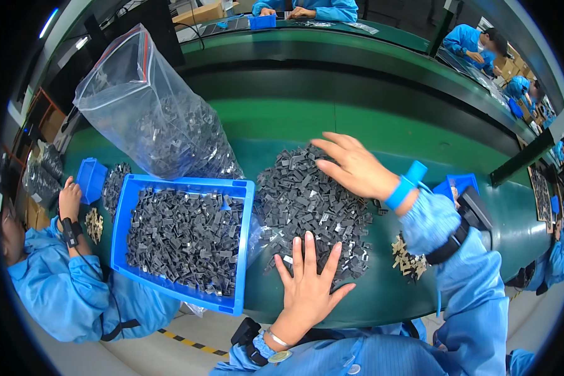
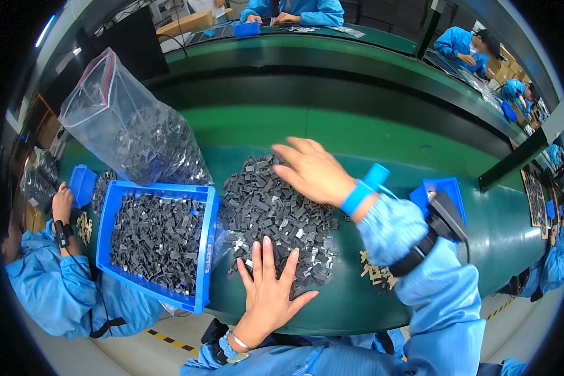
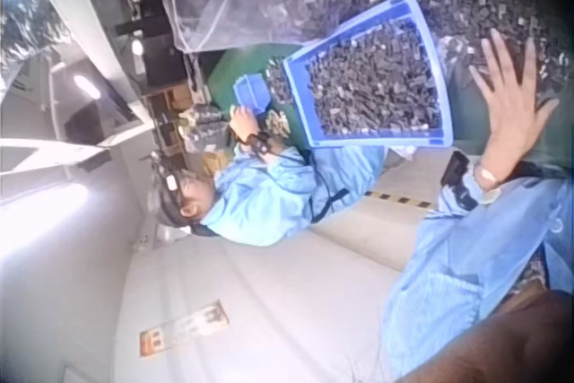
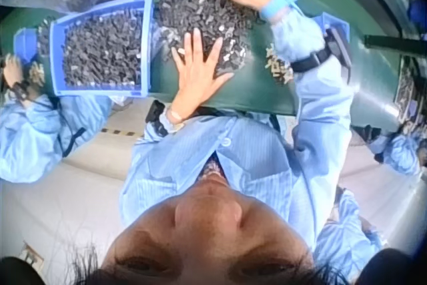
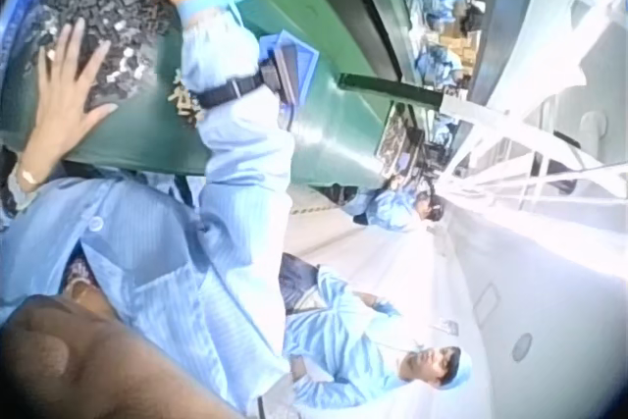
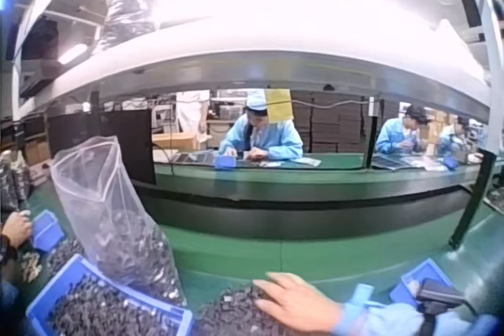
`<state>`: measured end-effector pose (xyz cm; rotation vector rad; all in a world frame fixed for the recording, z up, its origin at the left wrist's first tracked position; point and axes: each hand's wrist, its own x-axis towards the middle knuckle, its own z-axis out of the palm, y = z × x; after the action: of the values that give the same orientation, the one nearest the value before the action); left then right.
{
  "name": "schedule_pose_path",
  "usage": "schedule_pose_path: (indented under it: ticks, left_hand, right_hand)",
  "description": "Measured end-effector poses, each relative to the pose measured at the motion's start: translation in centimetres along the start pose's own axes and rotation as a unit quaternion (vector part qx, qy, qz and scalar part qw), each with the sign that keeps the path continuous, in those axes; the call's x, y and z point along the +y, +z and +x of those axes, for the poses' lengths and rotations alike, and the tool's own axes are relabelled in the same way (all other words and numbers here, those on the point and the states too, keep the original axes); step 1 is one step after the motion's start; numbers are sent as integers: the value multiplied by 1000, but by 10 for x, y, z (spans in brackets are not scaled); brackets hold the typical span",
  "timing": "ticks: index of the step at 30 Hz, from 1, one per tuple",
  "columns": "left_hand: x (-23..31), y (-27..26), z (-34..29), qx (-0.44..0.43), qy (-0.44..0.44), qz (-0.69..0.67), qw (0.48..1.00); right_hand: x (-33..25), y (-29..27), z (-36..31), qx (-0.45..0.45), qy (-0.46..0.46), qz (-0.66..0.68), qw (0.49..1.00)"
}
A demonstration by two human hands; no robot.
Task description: Sorting and inspecting small black and beige plastic components at a factory workstation.
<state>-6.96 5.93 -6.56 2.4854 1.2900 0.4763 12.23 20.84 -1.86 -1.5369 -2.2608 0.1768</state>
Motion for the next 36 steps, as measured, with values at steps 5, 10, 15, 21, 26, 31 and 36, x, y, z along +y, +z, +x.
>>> schedule_pose_path:
  ticks: [5,10,15,21,26,31,36]
  left_hand:
    - [0,1,-2,6,-3,3,1000]
    - [1,-3,-2,-5,-37,11,999]
    - [-2,0,-5,0,-21,2,1000]
    - [-2,0,-3,7,-4,8,1000]
    - [-18,-5,-19,71,-63,71,993]
    - [-21,-14,-23,53,-34,43,997]
    - [-19,-9,-20,53,-30,45,997]
  right_hand:
    - [-10,47,39,-39,33,18,999]
    - [-15,53,27,-72,0,23,997]
    - [-25,43,13,-110,-14,89,990]
    - [-43,-34,-19,-104,-31,62,992]
    - [-80,-143,-108,-134,-21,-12,991]
    - [-96,-206,-193,-141,129,-25,981]
    - [-74,-168,-257,-70,197,-38,977]
